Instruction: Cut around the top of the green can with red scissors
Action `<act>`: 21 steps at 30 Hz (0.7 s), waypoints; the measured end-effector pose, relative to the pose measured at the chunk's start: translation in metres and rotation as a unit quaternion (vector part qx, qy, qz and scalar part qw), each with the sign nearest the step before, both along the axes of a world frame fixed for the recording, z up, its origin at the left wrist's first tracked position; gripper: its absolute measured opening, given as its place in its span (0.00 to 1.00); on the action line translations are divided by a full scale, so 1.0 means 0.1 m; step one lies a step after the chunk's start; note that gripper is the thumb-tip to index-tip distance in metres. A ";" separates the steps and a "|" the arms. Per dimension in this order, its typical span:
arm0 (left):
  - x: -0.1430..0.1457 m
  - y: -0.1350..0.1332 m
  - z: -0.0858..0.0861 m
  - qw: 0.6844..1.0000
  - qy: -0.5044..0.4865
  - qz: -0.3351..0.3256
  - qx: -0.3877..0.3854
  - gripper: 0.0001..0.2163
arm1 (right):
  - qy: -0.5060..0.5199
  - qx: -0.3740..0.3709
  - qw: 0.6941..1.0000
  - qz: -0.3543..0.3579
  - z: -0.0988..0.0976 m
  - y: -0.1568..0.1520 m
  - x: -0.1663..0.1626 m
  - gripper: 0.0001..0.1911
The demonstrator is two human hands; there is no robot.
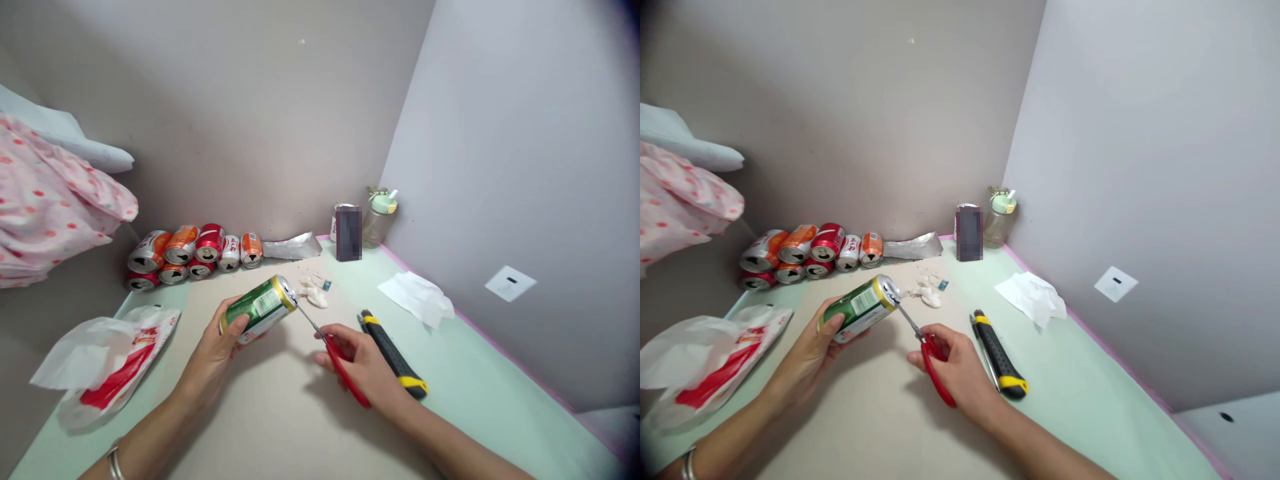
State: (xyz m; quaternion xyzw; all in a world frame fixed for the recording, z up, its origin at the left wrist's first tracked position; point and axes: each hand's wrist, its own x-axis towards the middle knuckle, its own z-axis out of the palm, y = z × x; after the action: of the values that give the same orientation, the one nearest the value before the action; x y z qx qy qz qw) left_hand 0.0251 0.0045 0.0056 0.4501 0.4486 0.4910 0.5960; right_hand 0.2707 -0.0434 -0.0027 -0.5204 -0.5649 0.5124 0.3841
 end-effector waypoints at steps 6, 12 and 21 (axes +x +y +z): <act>0.07 -0.02 -0.05 0.999 -0.021 0.021 0.014 0.25 | 0.015 -0.038 0.998 -0.038 0.03 -0.04 -0.14 0.24; 0.12 -0.07 -0.04 0.998 -0.042 0.036 0.021 0.23 | 0.026 -0.016 0.997 -0.066 -0.01 -0.07 -0.20 0.20; -0.01 0.01 0.04 0.999 -0.049 -0.002 -0.017 0.23 | -0.090 0.078 0.993 -0.026 0.02 -0.06 -0.10 0.13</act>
State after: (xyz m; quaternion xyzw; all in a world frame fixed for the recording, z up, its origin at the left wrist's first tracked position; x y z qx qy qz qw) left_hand 0.0240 0.0052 0.0099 0.4161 0.4263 0.5034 0.6259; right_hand 0.2606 -0.0491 -0.0003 -0.5472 -0.6220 0.4077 0.3842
